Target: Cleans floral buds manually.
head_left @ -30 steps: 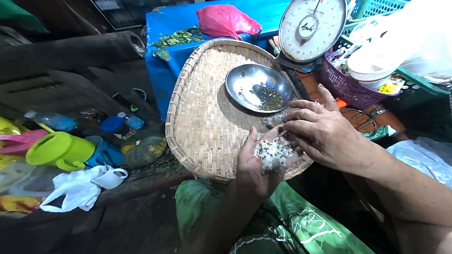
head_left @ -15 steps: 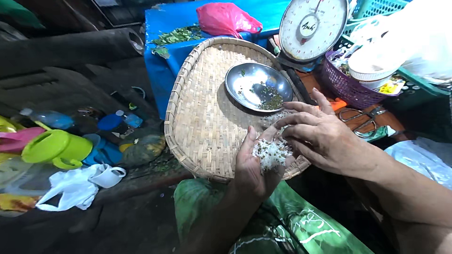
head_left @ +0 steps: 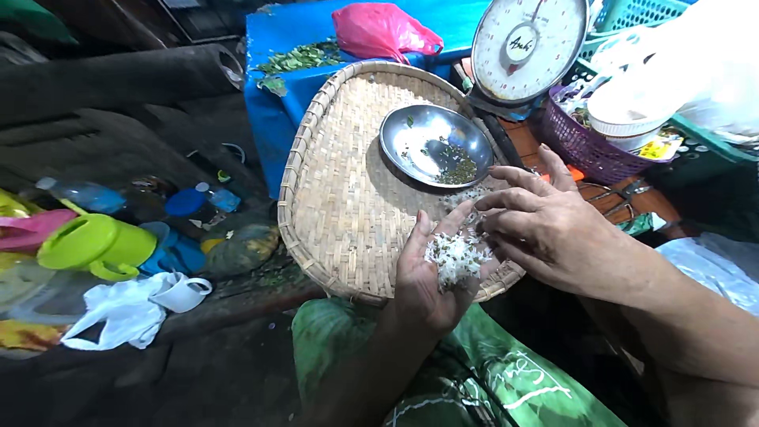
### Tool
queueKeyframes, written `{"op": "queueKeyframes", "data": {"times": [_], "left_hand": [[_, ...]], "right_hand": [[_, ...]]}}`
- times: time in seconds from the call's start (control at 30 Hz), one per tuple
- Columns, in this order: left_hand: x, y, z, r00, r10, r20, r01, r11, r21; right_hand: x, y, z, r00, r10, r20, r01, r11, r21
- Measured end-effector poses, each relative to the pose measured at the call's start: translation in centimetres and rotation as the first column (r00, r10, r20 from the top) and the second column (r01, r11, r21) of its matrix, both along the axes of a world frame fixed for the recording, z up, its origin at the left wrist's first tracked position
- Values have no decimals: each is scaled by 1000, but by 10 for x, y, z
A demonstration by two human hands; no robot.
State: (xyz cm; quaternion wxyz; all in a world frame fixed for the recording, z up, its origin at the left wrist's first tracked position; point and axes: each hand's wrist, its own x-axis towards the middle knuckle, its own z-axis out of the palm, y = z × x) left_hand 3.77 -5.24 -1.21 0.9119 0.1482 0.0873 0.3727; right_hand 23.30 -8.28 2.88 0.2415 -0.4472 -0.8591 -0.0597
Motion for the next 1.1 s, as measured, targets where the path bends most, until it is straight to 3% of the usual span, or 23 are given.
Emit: {"op": "queueKeyframes", "data": {"times": [0.2,0.47,0.63,0.77,1.1], "left_hand": [[1,-2,-1,999,27,45,-28,999,23],[2,1,2,999,18,26,-18,1000,-2],[1,1,-1,997,60,50,-61,998,3],[2,0,1,996,90,19,-89,995,-49],[2,-1,3,999,38,38,-36,997,-64]], "right_hand": [[-12,-3,-8,996,88,-9,-88,996,-7],[-5,0,-5,1000,16,-1,-16,999,40],[-8,-5,-4,992,112,-52,-115,992,-59],[-10,-3,-10,994,100,-52,-104,992,-70],[-9,1,-10,996,67,-55,-67,998,15]]}}
